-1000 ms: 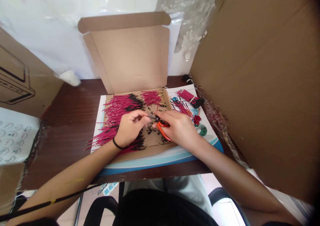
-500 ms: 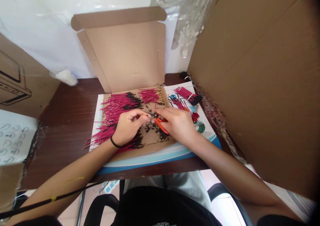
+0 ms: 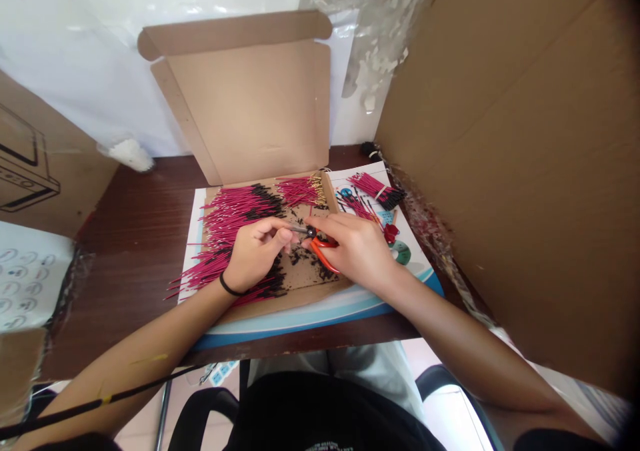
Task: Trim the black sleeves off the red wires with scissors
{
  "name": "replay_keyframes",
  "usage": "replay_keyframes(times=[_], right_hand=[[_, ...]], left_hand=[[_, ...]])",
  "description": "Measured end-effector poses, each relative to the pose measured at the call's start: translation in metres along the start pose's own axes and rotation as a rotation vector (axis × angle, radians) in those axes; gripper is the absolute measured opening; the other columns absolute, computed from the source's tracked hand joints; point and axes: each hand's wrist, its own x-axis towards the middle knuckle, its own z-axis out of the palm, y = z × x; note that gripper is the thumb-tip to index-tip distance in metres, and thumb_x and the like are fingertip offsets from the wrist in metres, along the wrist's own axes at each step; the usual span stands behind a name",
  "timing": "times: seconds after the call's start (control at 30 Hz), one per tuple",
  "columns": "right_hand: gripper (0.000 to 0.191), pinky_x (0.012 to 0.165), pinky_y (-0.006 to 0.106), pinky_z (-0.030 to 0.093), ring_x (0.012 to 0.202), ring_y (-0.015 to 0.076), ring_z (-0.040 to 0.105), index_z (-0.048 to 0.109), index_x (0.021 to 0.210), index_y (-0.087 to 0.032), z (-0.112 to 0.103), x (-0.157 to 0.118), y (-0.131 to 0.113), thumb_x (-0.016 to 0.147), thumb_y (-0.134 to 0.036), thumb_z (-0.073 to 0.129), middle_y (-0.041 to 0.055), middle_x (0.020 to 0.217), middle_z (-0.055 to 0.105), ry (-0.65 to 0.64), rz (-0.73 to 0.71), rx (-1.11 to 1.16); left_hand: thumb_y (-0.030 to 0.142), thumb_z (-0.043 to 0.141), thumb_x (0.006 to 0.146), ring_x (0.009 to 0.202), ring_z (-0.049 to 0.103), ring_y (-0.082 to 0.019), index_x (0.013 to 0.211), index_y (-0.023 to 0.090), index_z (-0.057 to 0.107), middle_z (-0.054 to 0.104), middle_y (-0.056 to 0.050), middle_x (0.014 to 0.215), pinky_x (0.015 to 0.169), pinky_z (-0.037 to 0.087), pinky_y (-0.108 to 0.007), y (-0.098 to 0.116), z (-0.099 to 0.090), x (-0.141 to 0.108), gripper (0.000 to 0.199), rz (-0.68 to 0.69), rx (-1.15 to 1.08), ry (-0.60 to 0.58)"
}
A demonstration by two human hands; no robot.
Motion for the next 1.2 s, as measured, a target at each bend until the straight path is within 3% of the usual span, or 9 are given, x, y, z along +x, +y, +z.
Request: replay_keyframes(times=[0.43, 0.7, 0.9, 1.2], right_hand=[[0.032, 0.07, 0.028, 0.05, 0.077, 0.0172, 0.066, 0.069, 0.109, -0.016, -0.0014, -0.0017, 0.0004, 0.087, -0.037, 0.062, 0.0065, 0.084, 0.073, -0.045, -0.06, -0.017], [0.027, 0.06, 0.026, 0.047, 0.072, 0.0173, 0.069, 0.07, 0.107, -0.019, 0.0035, -0.0064, 0.0038, 0.089, -0.036, 0.059, 0.0045, 0.085, 0.075, -0.041, -0.075, -0.208], [0.029, 0.067, 0.027, 0.051, 0.074, 0.0164, 0.069, 0.069, 0.112, -0.019, 0.0016, -0.003, 0.0005, 0.088, -0.032, 0.06, 0.0054, 0.088, 0.076, -0.003, 0.049, -0.15], [0.028, 0.066, 0.027, 0.053, 0.072, 0.0162, 0.069, 0.069, 0.111, -0.018, -0.0016, 0.0004, -0.0015, 0.088, -0.028, 0.057, 0.0055, 0.089, 0.076, 0.0, 0.085, -0.097]], left_hand=[[0.05, 0.065, 0.079, 0.042, 0.053, -0.008, 0.07, 0.014, 0.066, 0.067, -0.003, 0.057, 0.043, 0.045, -0.02, 0.0045, 0.0014, -0.0011, 0.037, -0.001, -0.018, 0.01], [0.049, 0.063, 0.082, 0.044, 0.053, -0.009, 0.069, 0.015, 0.069, 0.065, -0.003, 0.054, 0.044, 0.043, -0.02, 0.0036, -0.0014, -0.0016, 0.037, 0.048, 0.06, -0.011], [0.049, 0.061, 0.083, 0.049, 0.053, -0.009, 0.078, 0.014, 0.07, 0.07, -0.006, 0.067, 0.048, 0.046, -0.021, 0.0088, 0.0011, 0.0002, 0.036, 0.027, 0.009, -0.021], [0.042, 0.067, 0.08, 0.061, 0.064, -0.012, 0.087, 0.016, 0.07, 0.074, -0.008, 0.078, 0.055, 0.049, -0.022, 0.0052, 0.0006, -0.0013, 0.027, 0.007, -0.006, -0.006]])
